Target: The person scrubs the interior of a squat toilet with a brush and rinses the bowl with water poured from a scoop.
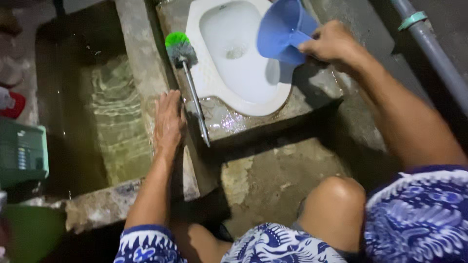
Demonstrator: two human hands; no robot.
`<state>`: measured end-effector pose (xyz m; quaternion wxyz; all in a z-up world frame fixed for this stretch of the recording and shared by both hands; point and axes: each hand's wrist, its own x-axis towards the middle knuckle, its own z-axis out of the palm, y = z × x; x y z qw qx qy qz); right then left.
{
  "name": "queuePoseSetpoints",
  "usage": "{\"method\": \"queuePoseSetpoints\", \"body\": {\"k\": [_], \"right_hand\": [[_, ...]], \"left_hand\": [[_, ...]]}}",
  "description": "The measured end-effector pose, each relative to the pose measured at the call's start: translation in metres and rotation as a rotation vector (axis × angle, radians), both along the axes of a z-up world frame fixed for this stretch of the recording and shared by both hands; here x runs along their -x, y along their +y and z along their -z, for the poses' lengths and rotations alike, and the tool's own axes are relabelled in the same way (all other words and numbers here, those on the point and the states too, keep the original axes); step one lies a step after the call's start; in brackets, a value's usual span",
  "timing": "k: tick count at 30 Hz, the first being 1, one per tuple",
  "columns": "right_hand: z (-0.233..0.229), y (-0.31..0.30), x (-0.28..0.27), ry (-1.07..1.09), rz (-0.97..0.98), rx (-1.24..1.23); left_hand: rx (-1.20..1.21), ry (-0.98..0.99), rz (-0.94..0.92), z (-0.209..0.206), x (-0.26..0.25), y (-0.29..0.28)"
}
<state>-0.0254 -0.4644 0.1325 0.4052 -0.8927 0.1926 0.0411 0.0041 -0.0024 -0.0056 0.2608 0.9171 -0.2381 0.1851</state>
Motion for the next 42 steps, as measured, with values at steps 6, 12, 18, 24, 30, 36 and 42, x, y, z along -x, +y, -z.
{"method": "queuePoseSetpoints", "body": {"k": [6, 12, 18, 24, 30, 36, 42], "right_hand": [[-0.02, -0.001, 0.054, 0.231, -0.083, 0.625], [-0.019, 0.011, 0.086, 0.251, -0.187, 0.728], [-0.029, 0.058, 0.089, 0.233, -0.232, 0.595], [-0.042, 0.065, 0.092, -0.03, -0.217, 0.065], [-0.043, 0.055, 0.111, -0.065, -0.184, 0.041], [-0.032, 0.053, 0.119, 0.066, -0.173, 0.268], [-0.011, 0.062, 0.111, -0.045, -0.246, 0.492]], "left_hand": [[0.002, -0.05, 0.026, 0.013, -0.007, 0.005], [0.053, -0.033, 0.007, 0.015, -0.006, 0.003], [0.031, 0.001, 0.024, 0.007, -0.004, 0.004], [0.069, 0.03, 0.01, 0.007, -0.004, 0.0], [0.046, 0.063, 0.023, -0.001, 0.001, 0.004], [0.04, 0.017, 0.0, 0.006, 0.0, 0.0], [-0.361, -0.04, -0.044, 0.001, -0.007, -0.01]]}}
